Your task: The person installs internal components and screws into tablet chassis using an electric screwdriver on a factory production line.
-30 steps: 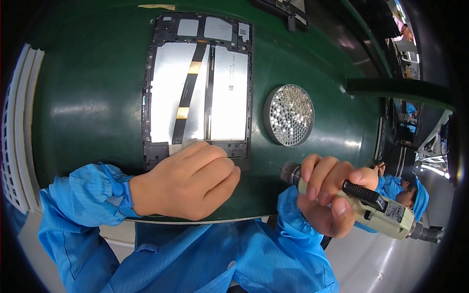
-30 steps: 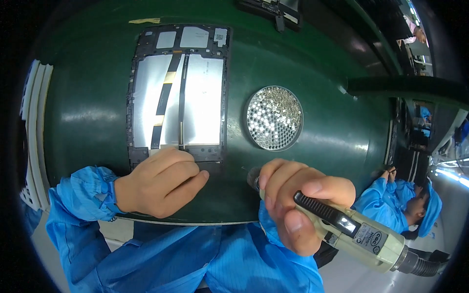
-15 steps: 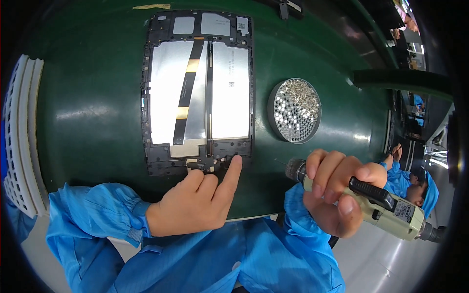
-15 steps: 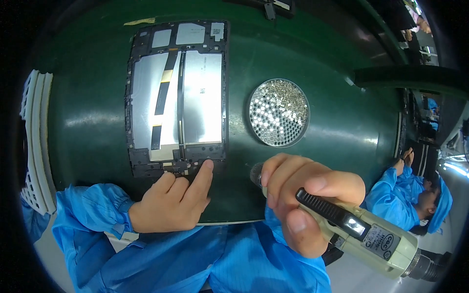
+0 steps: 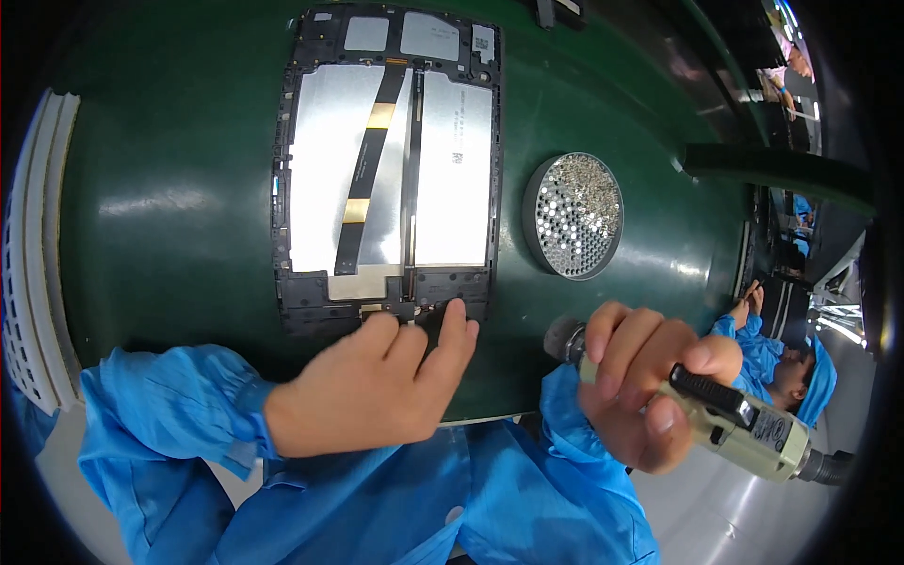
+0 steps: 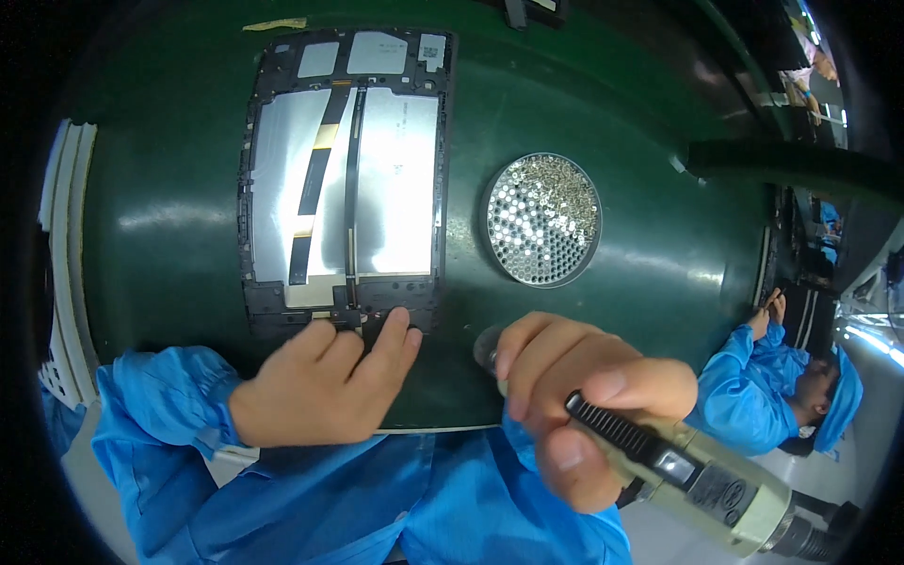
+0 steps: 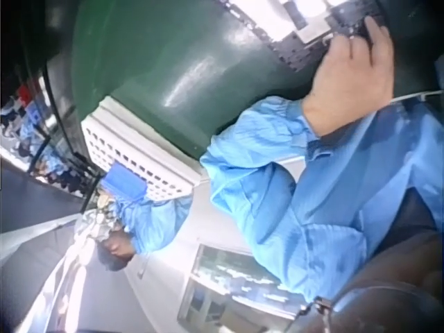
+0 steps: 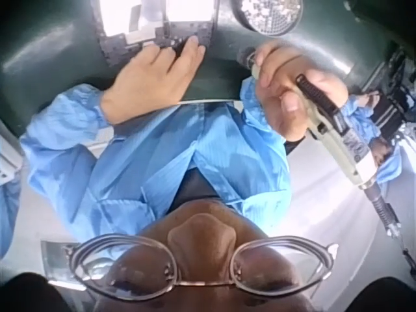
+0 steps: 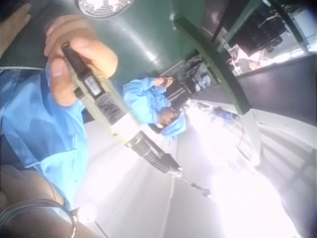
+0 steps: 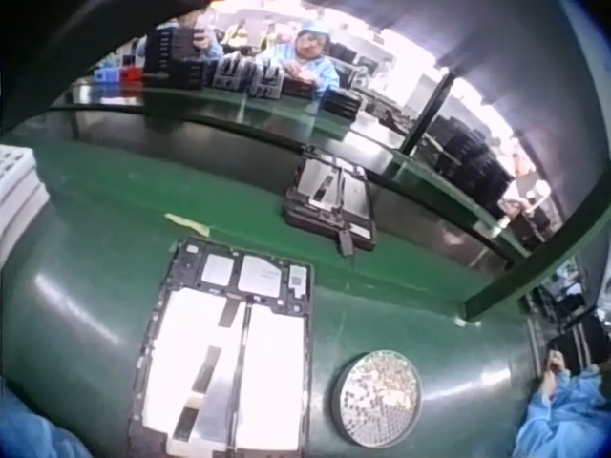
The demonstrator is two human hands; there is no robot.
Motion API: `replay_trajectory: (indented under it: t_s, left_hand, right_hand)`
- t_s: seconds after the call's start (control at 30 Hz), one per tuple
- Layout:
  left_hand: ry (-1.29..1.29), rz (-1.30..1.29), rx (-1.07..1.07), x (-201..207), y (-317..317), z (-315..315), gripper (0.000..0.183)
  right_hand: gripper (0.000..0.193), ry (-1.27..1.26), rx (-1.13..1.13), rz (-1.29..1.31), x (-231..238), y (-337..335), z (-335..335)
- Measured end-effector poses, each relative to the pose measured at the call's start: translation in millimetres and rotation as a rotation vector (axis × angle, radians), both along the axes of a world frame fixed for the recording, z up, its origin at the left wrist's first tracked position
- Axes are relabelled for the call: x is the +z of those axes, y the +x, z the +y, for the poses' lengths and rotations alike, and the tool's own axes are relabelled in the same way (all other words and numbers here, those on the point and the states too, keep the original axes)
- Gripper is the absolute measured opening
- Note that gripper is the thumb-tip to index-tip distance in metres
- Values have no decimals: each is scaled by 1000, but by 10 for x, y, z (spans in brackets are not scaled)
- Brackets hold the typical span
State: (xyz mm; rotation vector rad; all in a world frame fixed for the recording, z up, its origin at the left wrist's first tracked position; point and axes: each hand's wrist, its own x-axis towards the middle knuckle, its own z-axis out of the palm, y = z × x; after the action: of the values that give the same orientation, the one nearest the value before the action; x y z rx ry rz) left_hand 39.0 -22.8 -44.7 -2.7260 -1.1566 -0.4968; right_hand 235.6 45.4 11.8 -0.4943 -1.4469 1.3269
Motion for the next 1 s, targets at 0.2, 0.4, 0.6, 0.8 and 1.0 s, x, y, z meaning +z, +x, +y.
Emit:
replay_trajectory:
  t_s: [0.2, 0.4, 0.6, 0.8, 1.0]
  left_hand:
    - [-98, -155, -156, -66, -95, 222, 24]
    - [-202, -276, -83, -145, 1, 260, 23]
    - [-171, -253, -62, -145, 98, 304, 19]
    - [-184, -173, -118, -61, 56, 347, 18]
    - [-270, -293, -120, -27, -29, 446, 19]
  right_hand:
    - [33, 26, 68, -74, -63, -84, 22]
    - [31, 19, 66, -153, -131, -73, 54]
    - [36, 50, 123, -140, -156, 28, 173]
    - [37, 16, 85, -141, -154, 16, 138]
    - [36, 12, 139, -150, -124, 3, 180]
